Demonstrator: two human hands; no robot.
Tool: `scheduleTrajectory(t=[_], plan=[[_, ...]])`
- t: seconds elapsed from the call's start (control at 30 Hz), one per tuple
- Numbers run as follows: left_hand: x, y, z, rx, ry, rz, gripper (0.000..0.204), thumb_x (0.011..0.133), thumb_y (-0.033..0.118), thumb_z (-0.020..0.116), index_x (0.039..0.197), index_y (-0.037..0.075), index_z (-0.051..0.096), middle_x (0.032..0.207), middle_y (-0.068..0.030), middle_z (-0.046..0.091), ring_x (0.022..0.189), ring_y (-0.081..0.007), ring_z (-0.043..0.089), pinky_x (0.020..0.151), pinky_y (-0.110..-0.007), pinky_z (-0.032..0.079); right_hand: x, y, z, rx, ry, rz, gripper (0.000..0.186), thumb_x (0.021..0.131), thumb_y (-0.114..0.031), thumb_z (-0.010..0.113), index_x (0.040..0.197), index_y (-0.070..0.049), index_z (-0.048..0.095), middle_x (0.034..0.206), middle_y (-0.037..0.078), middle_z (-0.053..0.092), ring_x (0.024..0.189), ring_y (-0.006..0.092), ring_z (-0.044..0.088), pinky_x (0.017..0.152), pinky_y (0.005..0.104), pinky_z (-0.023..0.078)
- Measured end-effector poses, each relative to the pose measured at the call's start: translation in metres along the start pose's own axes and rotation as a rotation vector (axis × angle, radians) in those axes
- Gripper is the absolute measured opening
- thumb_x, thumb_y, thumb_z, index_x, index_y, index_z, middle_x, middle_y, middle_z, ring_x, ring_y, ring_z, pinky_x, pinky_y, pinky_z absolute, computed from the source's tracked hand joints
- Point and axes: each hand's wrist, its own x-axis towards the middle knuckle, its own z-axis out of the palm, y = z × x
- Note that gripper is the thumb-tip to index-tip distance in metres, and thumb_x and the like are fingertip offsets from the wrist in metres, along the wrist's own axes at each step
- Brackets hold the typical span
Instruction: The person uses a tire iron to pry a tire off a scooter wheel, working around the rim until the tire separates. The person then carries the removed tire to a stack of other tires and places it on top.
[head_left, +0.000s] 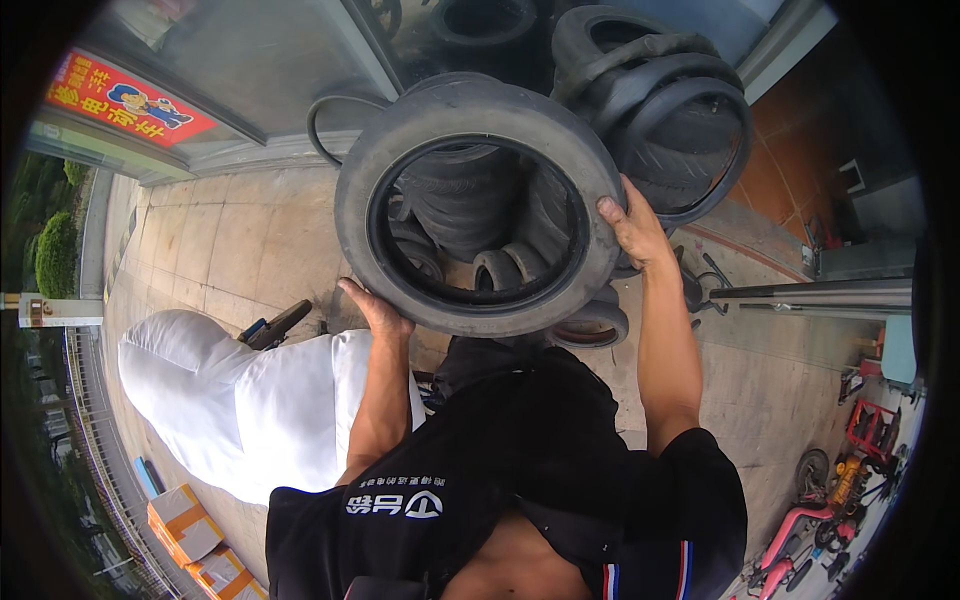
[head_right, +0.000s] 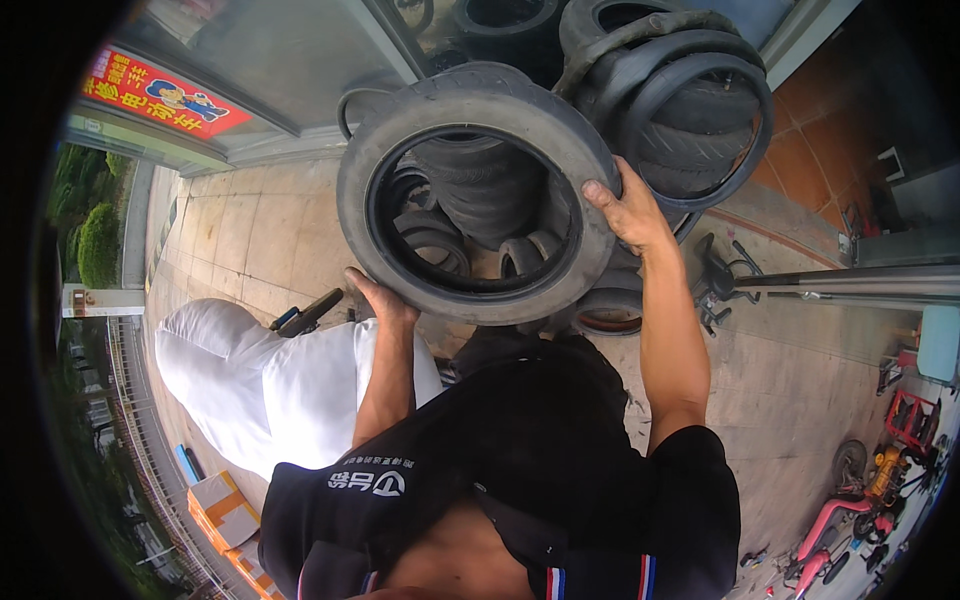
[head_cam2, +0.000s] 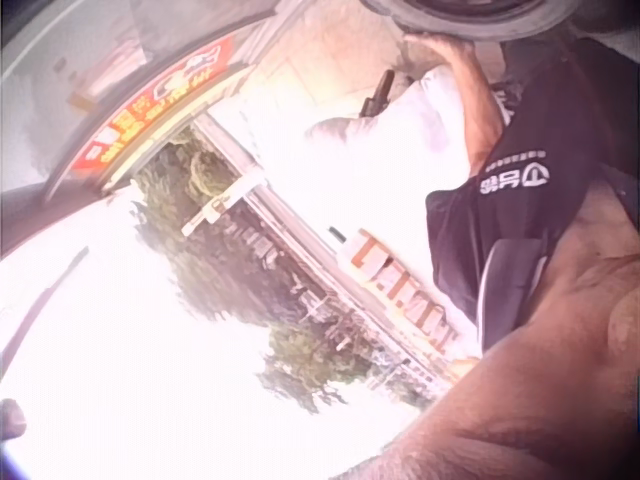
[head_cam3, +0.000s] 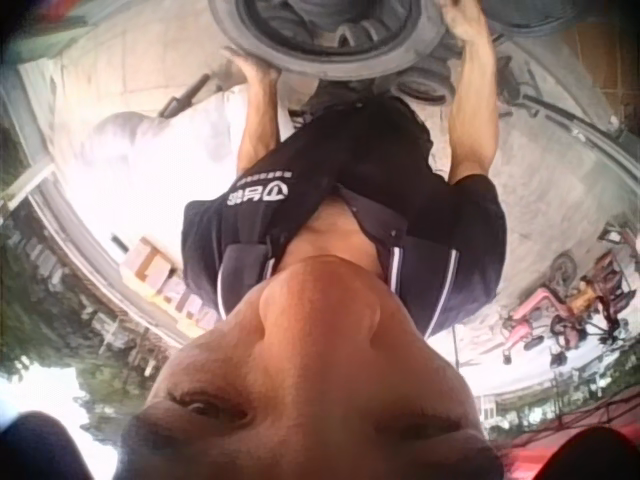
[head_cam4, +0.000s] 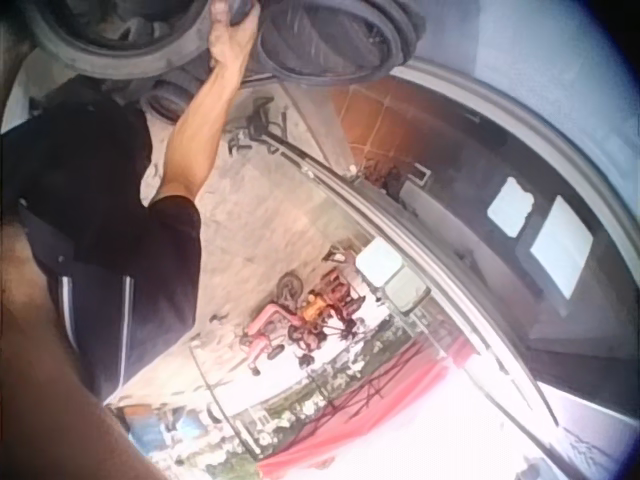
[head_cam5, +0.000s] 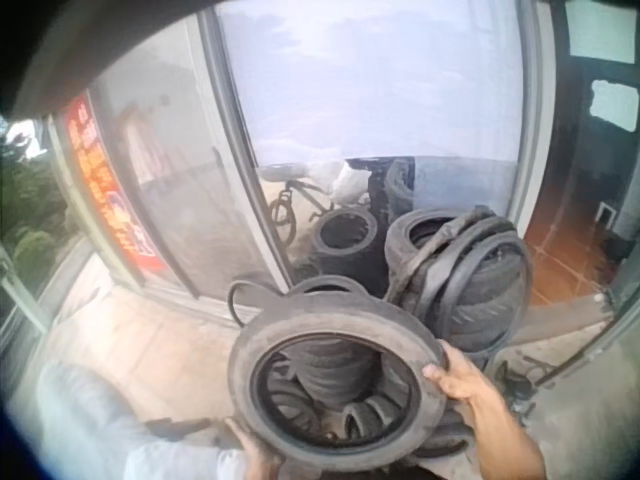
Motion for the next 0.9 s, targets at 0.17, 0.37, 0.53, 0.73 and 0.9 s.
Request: scheduleTrajectory(t=[0.17,0.37,0.53,0.73,0.9], plan=[[0.014,0.007,-0.002,-0.052,-0.005,0.070,0.091,0.091,0.078,0.022,0.148,0.008,0.036,0.147,-0.0109,0.044,0.135,-0.0307,0.039,0.115,-0.044,0.029,-0.010,0.016,0.016,0.012,0.085,-0.087,0.119,0.053,-0.067,0.086,0.136,0.009,0.045,0.126,0.021,0.059,0.118,0.0291,0.055,0.102,0.0368,0.042],[0.044,-0.002,-0.025,-0.048,0.039,0.156,0.078,0.097,0.069,0.025,0.146,0.009,0.039,0.147,-0.0100,0.044,0.135,-0.0306,0.040,0.115,-0.043,0.030,-0.025,0.008,0.033,0.049,0.075,-0.256,0.101,0.059,-0.061,0.087,0.124,0.008,0.052,0.109,0.013,0.065,0.101,0.0211,0.060,0.094,0.0329,0.045],[0.061,-0.011,-0.039,-0.110,-0.138,0.073,0.070,0.099,0.062,0.031,0.145,0.010,0.041,0.147,-0.0087,0.044,0.135,-0.0304,0.040,0.114,-0.043,0.030,-0.038,0.002,0.044,0.062,0.080,-0.357,0.095,0.056,-0.055,0.091,0.118,0.007,0.055,0.104,0.013,0.066,0.099,0.0209,0.062,0.089,0.0333,0.048],[0.066,-0.024,-0.038,-0.001,-0.043,-0.168,0.074,0.097,0.064,0.034,0.147,0.010,0.038,0.150,-0.0091,0.040,0.138,-0.0310,0.035,0.114,-0.050,0.027,-0.046,-0.005,0.047,-0.157,0.108,-0.562,0.089,0.053,-0.050,0.093,0.111,0.008,0.058,0.105,0.018,0.063,0.097,0.0295,0.063,0.087,0.0375,0.049],[0.075,-0.019,-0.028,0.051,0.017,-0.108,0.083,0.093,0.073,0.032,0.152,0.015,0.031,0.157,-0.0090,0.030,0.142,-0.0318,0.028,0.114,-0.055,0.022,-0.047,-0.008,0.047,-0.272,0.127,-0.638,0.087,0.051,-0.047,0.093,0.110,0.007,0.059,0.106,0.018,0.061,0.098,0.0332,0.061,0.088,0.0396,0.049]])
